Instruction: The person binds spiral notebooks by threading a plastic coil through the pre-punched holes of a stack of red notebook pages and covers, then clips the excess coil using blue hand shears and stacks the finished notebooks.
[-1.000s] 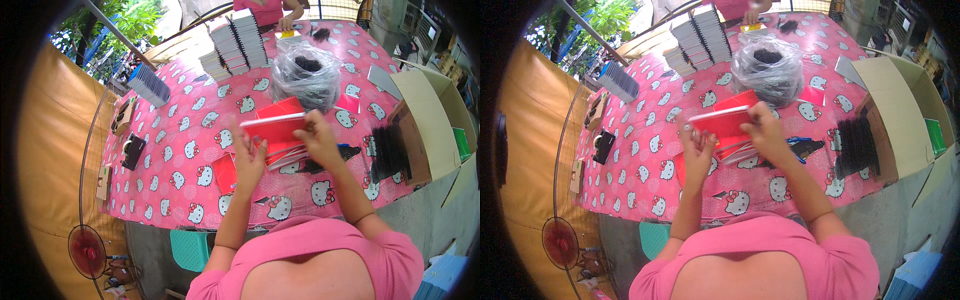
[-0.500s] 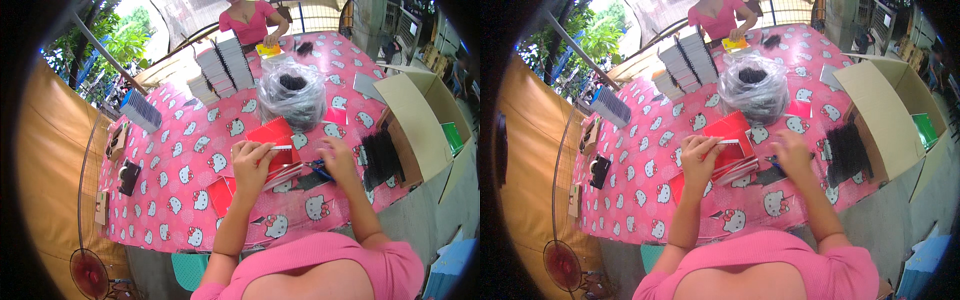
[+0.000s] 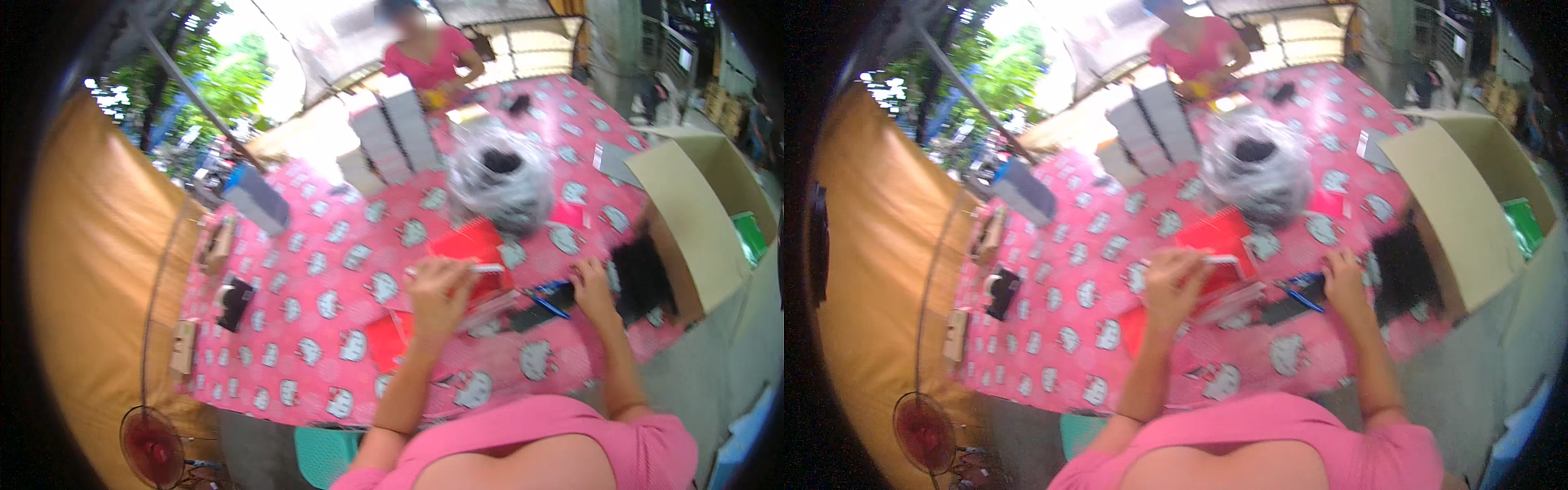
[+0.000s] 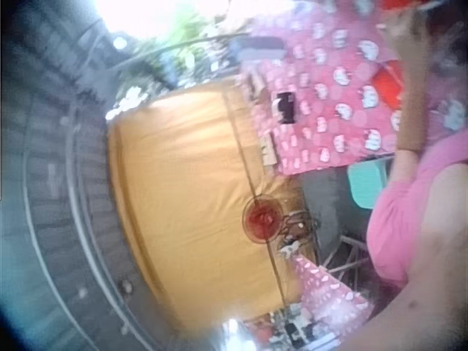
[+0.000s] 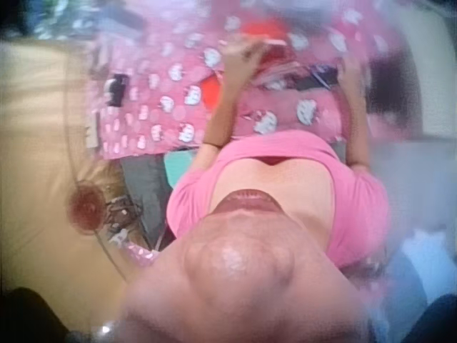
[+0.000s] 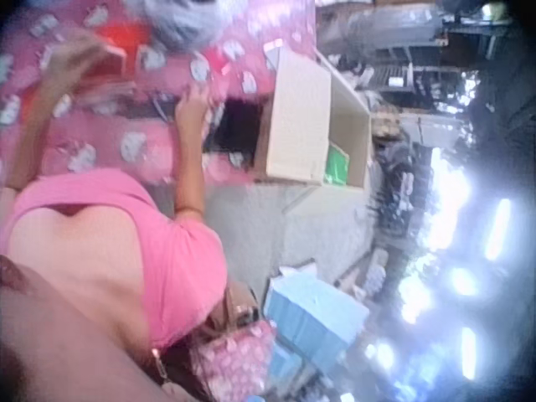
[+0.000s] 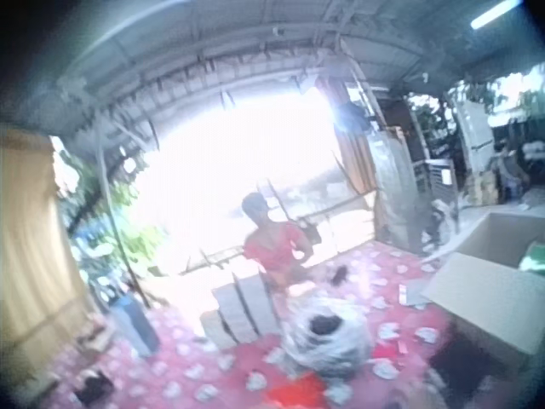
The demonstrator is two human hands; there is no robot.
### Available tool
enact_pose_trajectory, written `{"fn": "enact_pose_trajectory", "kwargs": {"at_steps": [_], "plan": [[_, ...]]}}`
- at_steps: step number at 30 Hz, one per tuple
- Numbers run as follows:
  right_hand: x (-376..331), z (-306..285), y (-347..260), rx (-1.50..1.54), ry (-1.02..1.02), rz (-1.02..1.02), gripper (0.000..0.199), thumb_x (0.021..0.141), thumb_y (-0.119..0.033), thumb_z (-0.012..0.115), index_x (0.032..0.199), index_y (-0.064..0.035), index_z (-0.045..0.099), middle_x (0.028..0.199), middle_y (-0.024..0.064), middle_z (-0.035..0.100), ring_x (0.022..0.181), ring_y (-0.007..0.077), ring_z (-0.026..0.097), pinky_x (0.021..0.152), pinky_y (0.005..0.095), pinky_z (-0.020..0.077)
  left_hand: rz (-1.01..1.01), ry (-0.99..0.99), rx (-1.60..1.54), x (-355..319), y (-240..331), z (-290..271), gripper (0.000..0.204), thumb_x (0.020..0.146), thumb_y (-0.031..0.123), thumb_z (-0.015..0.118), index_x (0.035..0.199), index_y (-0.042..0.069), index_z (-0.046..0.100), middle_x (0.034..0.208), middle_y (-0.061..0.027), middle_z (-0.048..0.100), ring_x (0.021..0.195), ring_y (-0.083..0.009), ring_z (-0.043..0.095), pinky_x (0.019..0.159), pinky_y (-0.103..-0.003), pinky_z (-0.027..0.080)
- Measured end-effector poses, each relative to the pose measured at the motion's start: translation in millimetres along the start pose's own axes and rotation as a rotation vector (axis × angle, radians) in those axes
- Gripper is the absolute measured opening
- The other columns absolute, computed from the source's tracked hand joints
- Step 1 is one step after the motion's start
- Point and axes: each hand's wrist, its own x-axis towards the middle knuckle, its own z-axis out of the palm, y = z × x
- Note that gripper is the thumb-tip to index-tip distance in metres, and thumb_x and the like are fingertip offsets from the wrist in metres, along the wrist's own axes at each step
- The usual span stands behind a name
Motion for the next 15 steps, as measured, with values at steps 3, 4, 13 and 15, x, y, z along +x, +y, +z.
{"fn": "enact_pose_trajectory", "kwargs": {"at_steps": [3, 4, 13, 15], "plan": [[21, -2, -52, 0.227, 0.013, -0.099, 0.019, 0.081, -0.010, 0.067, 0.098, -0.0018, 0.065, 0.087, 0.0152, 0.059, 0.077, 0.0319, 0.060, 0.068, 0.0397, 0.0470, -0.017, 0.025, 0.105, 3, 17, 0, 0.027, 0.075, 0.031, 0.075, 0.099, 0.019, 0.073, 0.087, 0.0025, 0.065, 0.092, -0.0178, 0.056, 0.087, -0.043, 0.036], [24, -9, -72, 0.327, -0.059, -0.101, 0.020, 0.080, -0.010, 0.068, 0.099, -0.0025, 0.066, 0.084, 0.0128, 0.060, 0.074, 0.0273, 0.060, 0.065, 0.0363, 0.0471, -0.010, 0.050, 0.098, 7, 19, 1, 0.027, 0.075, 0.031, 0.075, 0.099, 0.019, 0.073, 0.087, 0.0025, 0.065, 0.092, -0.0178, 0.056, 0.087, -0.043, 0.036], [54, -10, -147, 0.576, -0.191, -0.106, 0.019, 0.079, -0.008, 0.072, 0.096, -0.0010, 0.067, 0.076, 0.0050, 0.061, 0.069, 0.0108, 0.059, 0.060, 0.0265, 0.0455, -0.068, 0.096, 0.119, -7, 11, 6, 0.023, 0.074, 0.035, 0.076, 0.090, 0.019, 0.073, 0.085, 0.0036, 0.062, 0.093, -0.0176, 0.054, 0.087, -0.051, 0.033], [58, -7, -137, 0.682, -0.192, -0.040, 0.020, 0.078, -0.008, 0.073, 0.095, -0.0004, 0.067, 0.075, 0.0042, 0.062, 0.068, 0.0096, 0.058, 0.059, 0.0261, 0.0453, -0.059, 0.103, 0.124, -4, 17, 7, 0.022, 0.074, 0.035, 0.076, 0.089, 0.019, 0.073, 0.084, 0.0035, 0.062, 0.094, -0.0177, 0.054, 0.087, -0.052, 0.033]]}}
